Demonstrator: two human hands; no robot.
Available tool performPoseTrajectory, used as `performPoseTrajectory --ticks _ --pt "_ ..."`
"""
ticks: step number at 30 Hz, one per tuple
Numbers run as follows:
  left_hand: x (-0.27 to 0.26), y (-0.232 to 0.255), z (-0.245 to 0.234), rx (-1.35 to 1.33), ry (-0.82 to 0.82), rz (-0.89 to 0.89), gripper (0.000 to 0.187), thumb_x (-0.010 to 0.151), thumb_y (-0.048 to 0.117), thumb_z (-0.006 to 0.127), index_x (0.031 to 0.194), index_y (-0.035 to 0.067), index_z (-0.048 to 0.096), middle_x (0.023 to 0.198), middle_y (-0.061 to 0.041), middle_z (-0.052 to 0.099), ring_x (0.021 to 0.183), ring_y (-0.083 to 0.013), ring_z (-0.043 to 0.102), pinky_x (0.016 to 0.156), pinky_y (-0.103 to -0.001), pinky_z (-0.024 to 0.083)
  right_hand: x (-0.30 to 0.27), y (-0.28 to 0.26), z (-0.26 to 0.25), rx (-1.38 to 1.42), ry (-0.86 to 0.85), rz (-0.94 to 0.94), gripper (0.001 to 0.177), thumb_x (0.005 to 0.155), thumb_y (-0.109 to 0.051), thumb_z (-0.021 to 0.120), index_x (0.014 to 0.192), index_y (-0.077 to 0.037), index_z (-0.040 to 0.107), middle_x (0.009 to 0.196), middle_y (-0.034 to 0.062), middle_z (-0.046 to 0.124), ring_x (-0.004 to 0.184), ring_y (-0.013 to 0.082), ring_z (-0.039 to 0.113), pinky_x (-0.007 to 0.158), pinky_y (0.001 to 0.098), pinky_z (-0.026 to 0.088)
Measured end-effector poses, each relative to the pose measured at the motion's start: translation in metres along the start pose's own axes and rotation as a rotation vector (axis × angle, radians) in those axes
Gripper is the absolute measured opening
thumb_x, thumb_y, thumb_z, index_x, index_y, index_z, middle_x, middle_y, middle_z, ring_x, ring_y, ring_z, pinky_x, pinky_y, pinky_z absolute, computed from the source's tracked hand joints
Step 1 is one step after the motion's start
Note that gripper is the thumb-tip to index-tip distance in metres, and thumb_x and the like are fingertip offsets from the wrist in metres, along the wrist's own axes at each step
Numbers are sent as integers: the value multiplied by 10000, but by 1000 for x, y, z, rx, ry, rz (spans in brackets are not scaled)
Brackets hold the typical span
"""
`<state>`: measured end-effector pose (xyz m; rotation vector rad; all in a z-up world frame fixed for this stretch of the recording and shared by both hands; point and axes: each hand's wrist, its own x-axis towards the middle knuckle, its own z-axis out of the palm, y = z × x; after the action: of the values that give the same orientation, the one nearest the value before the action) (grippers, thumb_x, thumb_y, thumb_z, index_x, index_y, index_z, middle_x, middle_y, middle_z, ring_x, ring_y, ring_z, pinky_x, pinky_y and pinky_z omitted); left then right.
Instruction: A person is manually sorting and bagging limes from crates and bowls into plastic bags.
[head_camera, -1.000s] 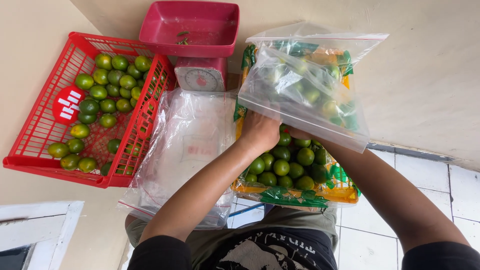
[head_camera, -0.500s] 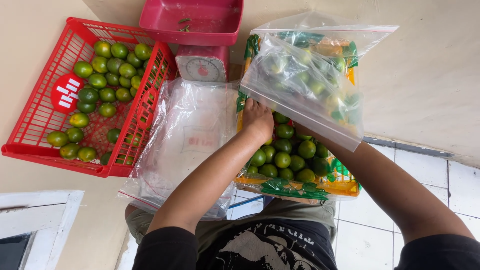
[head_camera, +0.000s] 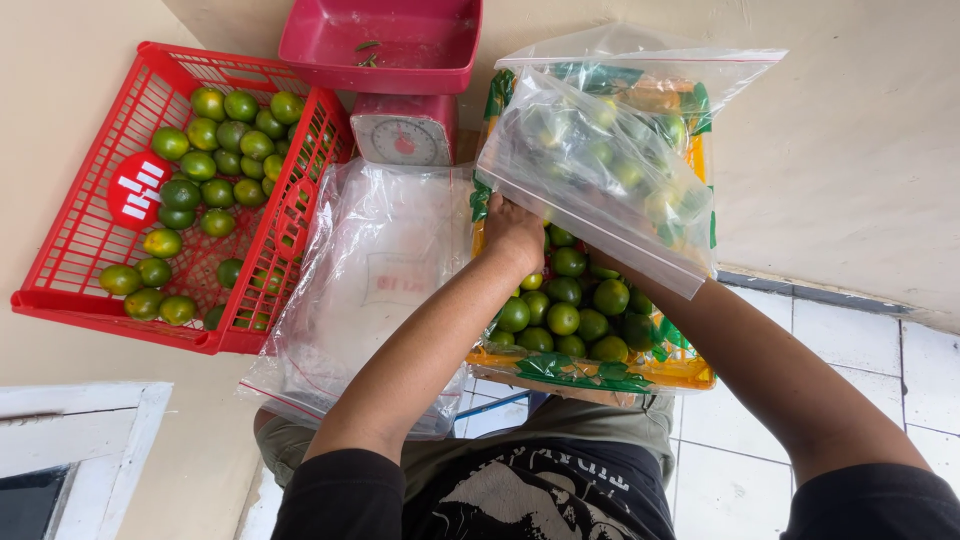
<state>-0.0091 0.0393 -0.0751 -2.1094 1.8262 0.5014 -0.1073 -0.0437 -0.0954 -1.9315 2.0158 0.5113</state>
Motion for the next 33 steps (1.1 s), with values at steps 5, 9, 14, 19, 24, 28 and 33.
performPoseTrajectory --ticks 5,9,14,19,24,28,33 --pt "-33 -5 -28 2 36 14 403 916 160 569 1287 20 644 1322 -150 648 1315 -347 552 1097 -462 246 -10 64 29 -193 915 -745 75 993 -293 675 983 -262 742 999 -84 714 1172 121 698 898 276 519" --pt "-36 -6 -29 -38 30 24 406 905 170 583 1276 21 652 1303 -154 655 1292 -350 566 1083 -457 271 -14 67 35 -197 841 -764 86 996 -299 658 1015 -257 730 1014 -68 715 1156 139 699 897 292 520" --pt "-32 -10 -39 -86 41 26 410 892 181 598 1265 22 661 1281 -158 664 1266 -354 581 1067 -452 301 -8 64 27 -203 769 -794 111 1000 -307 637 1055 -250 715 1034 -48 716 1136 160 701 896 313 521" --pt "-34 -6 -41 -133 35 28 414 879 192 613 1253 22 670 1260 -163 673 1240 -357 597 1050 -447 330 -4 62 23 -206 678 -822 143 1004 -315 617 1095 -244 700 1053 -28 718 1116 182 702 896 334 521" --pt "-32 -6 -42 -185 34 58 421 862 207 633 1237 23 682 1231 -169 684 1205 -361 617 1029 -441 369 10 76 19 -210 592 -823 177 1008 -323 596 1135 -237 685 1072 -8 719 1096 203 703 895 355 522" --pt "-36 1 -46 -208 41 54 424 854 215 643 1230 24 688 1216 -172 690 1188 -364 627 1018 -438 388 46 108 42 -205 533 -845 206 1011 -329 580 1167 -232 673 1088 9 720 1080 220 704 894 371 523" --pt "-34 0 -51 -276 24 84 431 837 229 663 1214 25 700 1188 -178 701 1153 -368 648 996 -431 427 42 131 59 -219 427 -845 243 1015 -337 560 1206 -225 658 1107 29 721 1060 242 706 893 392 523"
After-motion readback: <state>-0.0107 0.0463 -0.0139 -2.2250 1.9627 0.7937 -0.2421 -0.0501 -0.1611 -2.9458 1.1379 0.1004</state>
